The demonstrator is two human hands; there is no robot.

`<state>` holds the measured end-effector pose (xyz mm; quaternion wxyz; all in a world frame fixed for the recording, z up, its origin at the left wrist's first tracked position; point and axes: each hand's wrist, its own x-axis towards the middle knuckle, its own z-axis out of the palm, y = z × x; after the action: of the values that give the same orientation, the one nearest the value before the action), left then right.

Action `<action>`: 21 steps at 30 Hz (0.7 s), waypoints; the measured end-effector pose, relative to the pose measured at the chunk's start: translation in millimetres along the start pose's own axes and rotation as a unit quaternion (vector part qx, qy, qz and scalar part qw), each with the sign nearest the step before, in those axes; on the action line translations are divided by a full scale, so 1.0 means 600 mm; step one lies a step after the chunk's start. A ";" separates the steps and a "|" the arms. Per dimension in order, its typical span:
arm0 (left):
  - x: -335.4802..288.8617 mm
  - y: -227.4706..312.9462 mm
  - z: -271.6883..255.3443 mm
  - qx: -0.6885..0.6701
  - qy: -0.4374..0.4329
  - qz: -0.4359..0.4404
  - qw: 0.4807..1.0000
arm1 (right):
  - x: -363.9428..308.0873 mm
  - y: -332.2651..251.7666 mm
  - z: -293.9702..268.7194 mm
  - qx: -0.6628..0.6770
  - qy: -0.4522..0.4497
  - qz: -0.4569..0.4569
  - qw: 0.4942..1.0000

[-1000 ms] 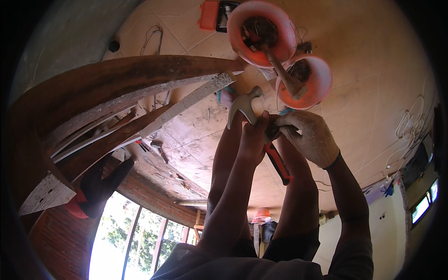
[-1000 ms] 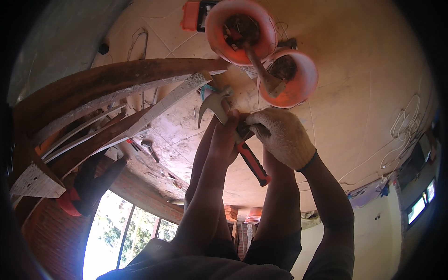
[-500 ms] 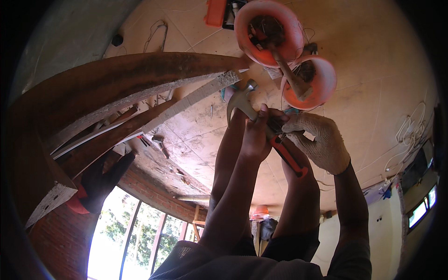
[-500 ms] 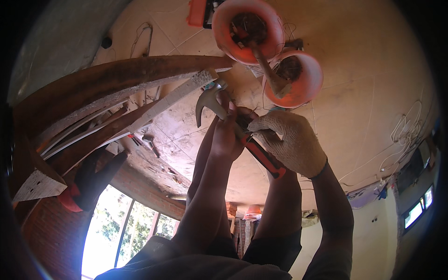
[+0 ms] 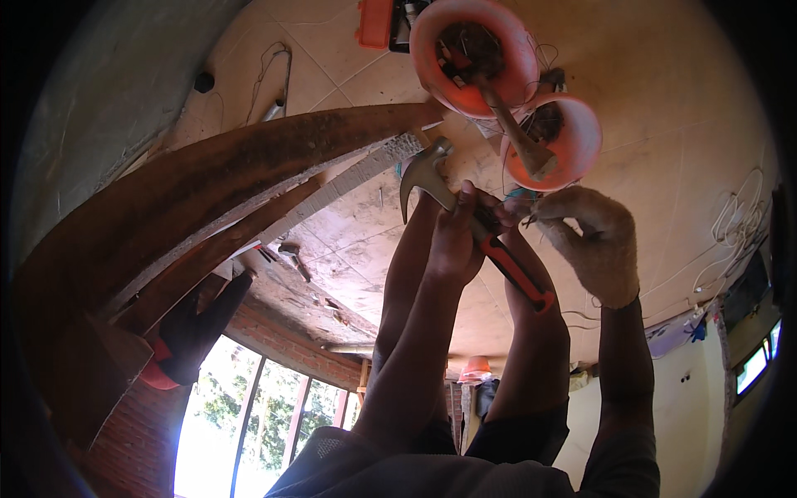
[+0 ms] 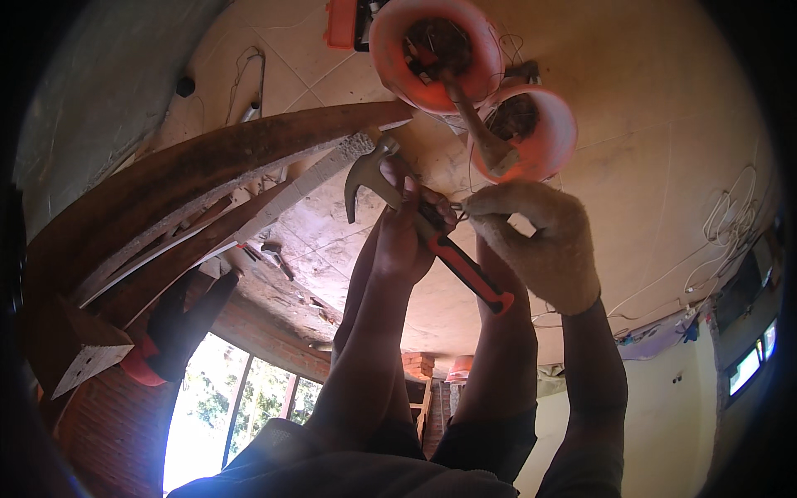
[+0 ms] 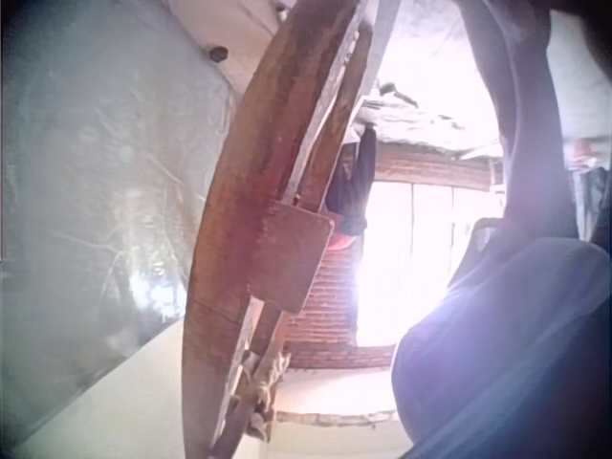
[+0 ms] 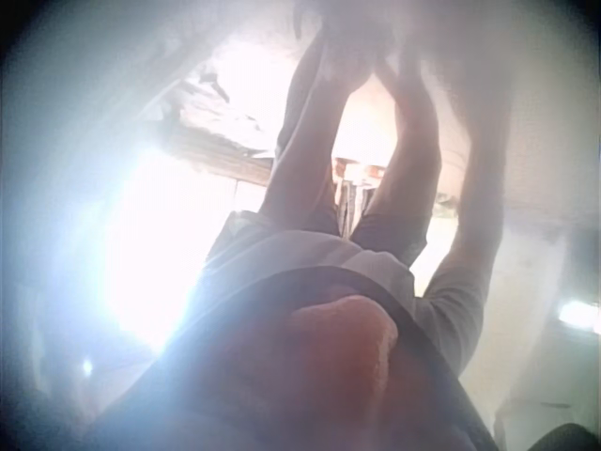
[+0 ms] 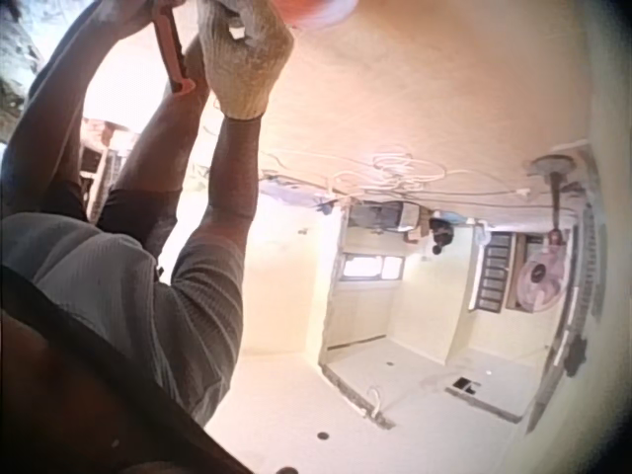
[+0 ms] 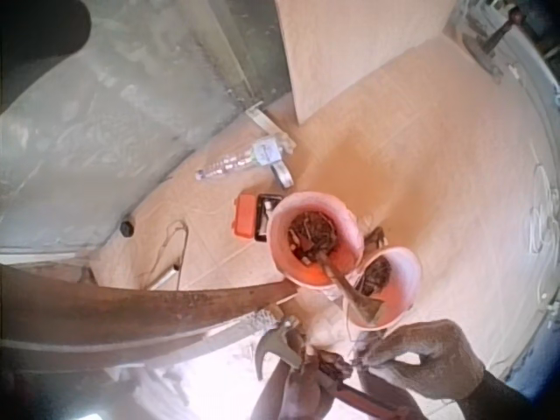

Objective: The person carries wooden planks to a window opening and uses a hammer to secure them against a brick wall. They then move to the exterior bamboo scaffolding, where they continue to hammer and adjust the structure.

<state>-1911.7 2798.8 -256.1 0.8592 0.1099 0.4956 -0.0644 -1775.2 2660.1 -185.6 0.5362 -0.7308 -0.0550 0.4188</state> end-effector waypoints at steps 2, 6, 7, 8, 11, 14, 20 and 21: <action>0.003 0.002 0.001 0.006 0.010 -0.004 1.000 | 0.015 -0.002 -0.024 -0.012 0.039 0.043 0.998; 0.006 0.007 0.006 0.007 0.011 -0.018 1.000 | 0.101 0.039 -0.030 -0.128 0.049 -0.060 0.989; 0.006 0.010 0.007 0.002 0.004 -0.020 1.000 | 0.111 0.047 -0.025 -0.254 0.088 -0.098 0.958; 0.006 0.013 0.007 0.014 -0.005 -0.028 1.000 | 0.115 0.054 -0.021 -0.366 0.121 -0.145 0.911; 0.005 0.020 0.004 0.027 -0.019 -0.048 0.998 | 0.089 0.064 -0.022 -0.095 0.156 0.020 0.983; 0.005 0.022 0.000 0.012 -0.027 -0.061 0.998 | 0.030 0.063 -0.038 -0.164 0.140 0.080 0.973; -0.011 -0.001 0.013 -0.020 -0.021 -0.033 0.999 | -0.100 0.035 0.046 -0.130 -0.056 0.207 0.968; -0.020 -0.005 0.015 -0.041 -0.030 -0.033 0.998 | -0.120 0.026 0.066 -0.223 -0.110 0.167 0.954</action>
<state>-1910.8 2793.6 -241.9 0.8748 0.0564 0.4750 -0.0762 -1853.9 2644.7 -161.4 0.2725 -0.7797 -0.0825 0.5577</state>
